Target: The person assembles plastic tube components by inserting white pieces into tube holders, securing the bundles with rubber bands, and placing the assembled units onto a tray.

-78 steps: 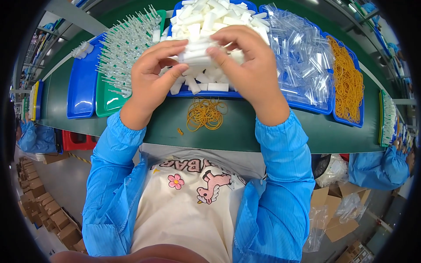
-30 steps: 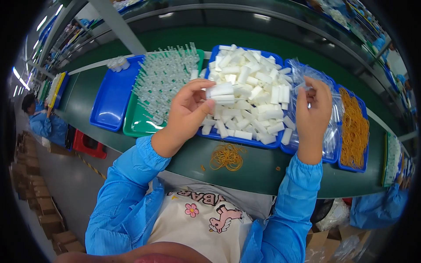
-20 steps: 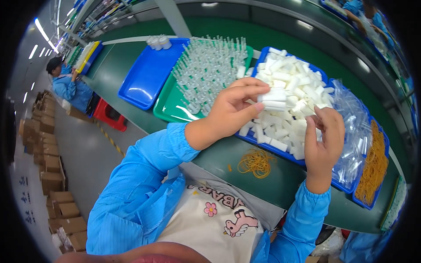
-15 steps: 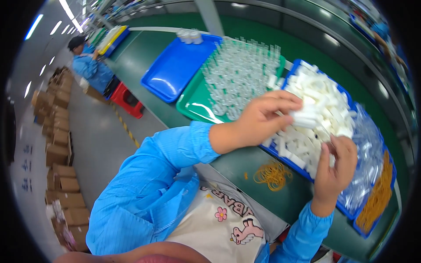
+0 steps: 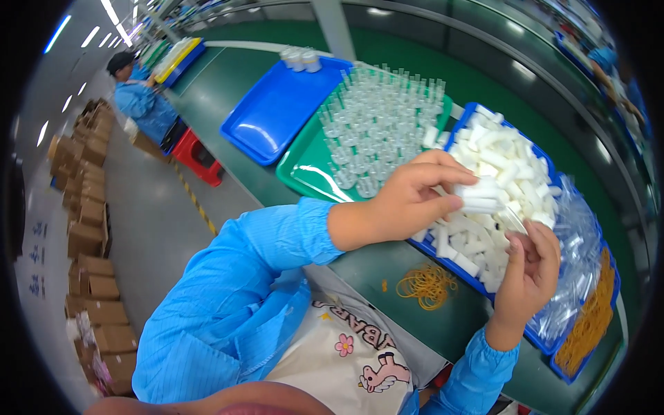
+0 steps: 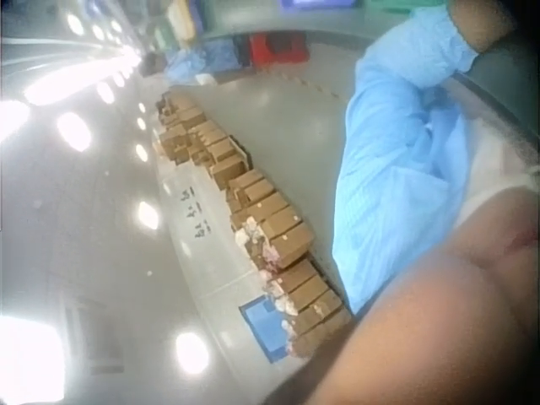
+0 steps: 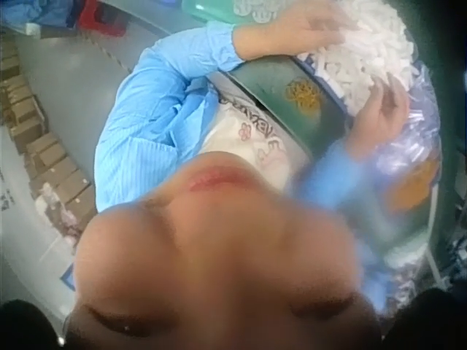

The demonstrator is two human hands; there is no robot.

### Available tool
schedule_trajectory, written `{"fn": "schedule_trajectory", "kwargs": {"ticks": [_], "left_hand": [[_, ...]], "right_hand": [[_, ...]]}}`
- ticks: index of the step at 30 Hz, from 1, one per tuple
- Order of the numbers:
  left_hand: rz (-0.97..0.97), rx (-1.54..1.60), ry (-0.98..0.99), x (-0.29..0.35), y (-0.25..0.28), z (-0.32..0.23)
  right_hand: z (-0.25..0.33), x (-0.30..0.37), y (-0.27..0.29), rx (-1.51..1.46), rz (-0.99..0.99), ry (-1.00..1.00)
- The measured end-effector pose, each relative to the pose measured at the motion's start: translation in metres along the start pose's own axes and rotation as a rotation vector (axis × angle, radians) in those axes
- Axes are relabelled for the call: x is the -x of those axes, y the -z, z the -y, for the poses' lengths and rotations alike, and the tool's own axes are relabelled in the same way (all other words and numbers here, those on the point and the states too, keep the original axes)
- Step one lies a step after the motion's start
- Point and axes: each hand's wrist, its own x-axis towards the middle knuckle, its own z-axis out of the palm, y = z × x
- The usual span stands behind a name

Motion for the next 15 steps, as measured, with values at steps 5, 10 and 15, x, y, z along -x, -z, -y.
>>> {"fn": "schedule_trajectory", "kwargs": {"ticks": [5, 10, 15], "left_hand": [[-0.054, 0.042, 0.044, 0.002, 0.001, 0.002], [-0.001, 0.103, 0.003, -0.002, 0.005, 0.002], [0.059, 0.077, 0.018, -0.001, 0.006, 0.0]], "right_hand": [[0.004, -0.005, -0.003, -0.197, -0.051, -0.172], [-0.001, -0.014, -0.002, -0.355, -0.082, -0.176], [0.0, -0.013, -0.002, -0.471, -0.049, -0.184]]}}
